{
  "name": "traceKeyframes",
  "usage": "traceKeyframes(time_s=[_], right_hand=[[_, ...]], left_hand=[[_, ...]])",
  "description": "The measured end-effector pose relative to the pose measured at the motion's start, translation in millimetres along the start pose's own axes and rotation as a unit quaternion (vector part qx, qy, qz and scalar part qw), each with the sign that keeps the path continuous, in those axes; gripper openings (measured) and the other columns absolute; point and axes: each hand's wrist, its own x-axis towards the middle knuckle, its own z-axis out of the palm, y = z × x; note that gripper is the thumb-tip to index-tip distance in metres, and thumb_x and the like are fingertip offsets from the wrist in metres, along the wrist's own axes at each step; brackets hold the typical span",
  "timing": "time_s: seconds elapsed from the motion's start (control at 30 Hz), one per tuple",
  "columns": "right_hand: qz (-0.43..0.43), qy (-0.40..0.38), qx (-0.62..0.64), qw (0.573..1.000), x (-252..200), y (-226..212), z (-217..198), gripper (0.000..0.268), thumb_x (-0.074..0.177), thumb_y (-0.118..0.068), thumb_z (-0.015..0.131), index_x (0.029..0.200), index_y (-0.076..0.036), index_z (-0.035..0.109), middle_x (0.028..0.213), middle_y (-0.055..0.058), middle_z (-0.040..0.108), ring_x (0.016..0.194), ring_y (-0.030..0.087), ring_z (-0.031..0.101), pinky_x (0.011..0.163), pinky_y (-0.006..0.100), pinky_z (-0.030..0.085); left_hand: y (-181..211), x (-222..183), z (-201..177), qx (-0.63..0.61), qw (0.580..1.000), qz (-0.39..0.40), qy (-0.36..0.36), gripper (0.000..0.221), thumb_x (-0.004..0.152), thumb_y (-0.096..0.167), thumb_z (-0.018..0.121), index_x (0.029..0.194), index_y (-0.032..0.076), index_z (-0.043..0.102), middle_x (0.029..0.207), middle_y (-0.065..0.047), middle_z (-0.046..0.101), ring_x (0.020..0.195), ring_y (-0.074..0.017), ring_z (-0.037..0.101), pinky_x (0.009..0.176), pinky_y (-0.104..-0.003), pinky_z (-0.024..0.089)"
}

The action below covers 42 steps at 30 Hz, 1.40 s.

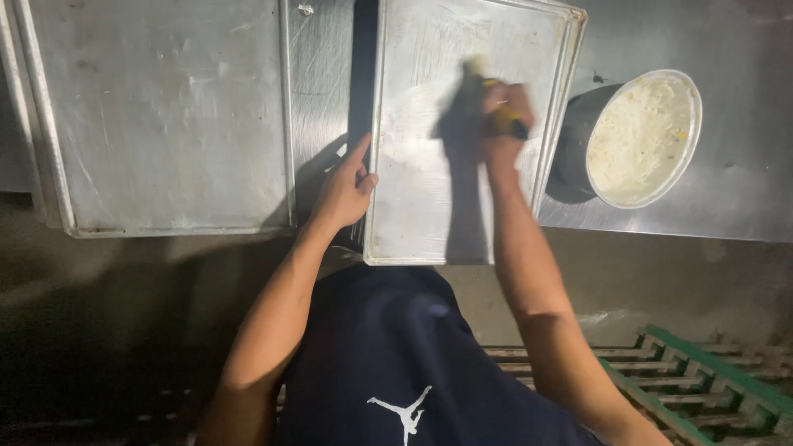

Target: Greasing metal baking trays with a brush and shortening.

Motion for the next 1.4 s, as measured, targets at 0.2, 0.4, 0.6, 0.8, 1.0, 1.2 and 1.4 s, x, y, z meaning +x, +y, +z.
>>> traceKeyframes(time_s=[0.2, 0.4, 0.6, 0.8, 1.0, 1.2, 1.4], right_hand=[[-0.003, 0.107, -0.166, 0.980, 39, 31, -54, 0.021, 0.107, -0.012, 0.057, 0.093, -0.001, 0.069, 0.086, 0.015, 0.063, 0.077, 0.032, 0.063, 0.072, 0.043, 0.049], [-0.021, 0.152, -0.013, 0.988, 38, -49, 13, 0.017, 0.104, -0.009, 0.054, 0.108, 0.000, 0.068, 0.093, 0.014, 0.066, 0.083, 0.027, 0.065, 0.075, 0.038, 0.052], [-0.007, 0.046, 0.065, 0.997, 24, -114, 64, 0.015, 0.103, -0.010, 0.056, 0.106, -0.002, 0.069, 0.089, 0.013, 0.061, 0.077, 0.024, 0.063, 0.071, 0.037, 0.051], [0.018, 0.023, 0.060, 0.998, 45, -37, 34, 0.019, 0.104, -0.013, 0.058, 0.095, -0.001, 0.071, 0.080, 0.014, 0.063, 0.068, 0.025, 0.062, 0.063, 0.038, 0.049], [0.028, 0.130, 0.043, 0.990, 87, 52, -29, 0.023, 0.106, -0.014, 0.054, 0.094, 0.000, 0.068, 0.081, 0.012, 0.067, 0.072, 0.026, 0.063, 0.067, 0.038, 0.050], [-0.017, 0.189, -0.087, 0.978, 99, 45, 4, 0.016, 0.104, -0.012, 0.055, 0.096, -0.001, 0.063, 0.090, 0.016, 0.058, 0.081, 0.030, 0.059, 0.075, 0.040, 0.050], [0.008, 0.151, 0.114, 0.982, 83, -71, 77, 0.014, 0.104, -0.015, 0.055, 0.105, -0.004, 0.064, 0.088, 0.013, 0.061, 0.073, 0.029, 0.064, 0.069, 0.041, 0.054]], left_hand=[[-9, 1, 5, -0.033, 0.999, 0.010, 0.017, 0.073, 0.091, 0.014, 0.071, 0.158, 0.019, 0.040, 0.087, -0.008, 0.063, 0.077, -0.0242, 0.064, 0.075, -0.038, 0.053], [-8, 4, 10, -0.014, 1.000, -0.001, 0.020, 0.072, 0.092, 0.014, 0.071, 0.157, 0.018, 0.041, 0.089, -0.008, 0.062, 0.078, -0.0228, 0.062, 0.075, -0.037, 0.051], [-2, 4, 8, -0.044, 0.999, -0.017, 0.009, 0.072, 0.092, 0.013, 0.069, 0.158, 0.018, 0.040, 0.081, -0.008, 0.059, 0.071, -0.0216, 0.060, 0.071, -0.035, 0.051], [1, 2, 10, -0.042, 0.999, -0.002, 0.021, 0.071, 0.092, 0.012, 0.068, 0.158, 0.015, 0.041, 0.078, -0.007, 0.057, 0.070, -0.0206, 0.058, 0.070, -0.035, 0.050], [-3, 1, 12, -0.020, 0.999, -0.004, 0.033, 0.072, 0.092, 0.013, 0.070, 0.157, 0.015, 0.040, 0.081, -0.006, 0.057, 0.073, -0.0198, 0.057, 0.071, -0.034, 0.050], [-4, 2, 21, -0.012, 0.999, -0.012, 0.049, 0.071, 0.092, 0.012, 0.069, 0.157, 0.016, 0.041, 0.082, -0.006, 0.056, 0.072, -0.0184, 0.057, 0.071, -0.033, 0.050], [-12, 3, 28, -0.027, 0.998, -0.014, 0.060, 0.070, 0.093, 0.011, 0.068, 0.157, 0.017, 0.043, 0.083, -0.006, 0.055, 0.073, -0.0179, 0.055, 0.071, -0.033, 0.051]])
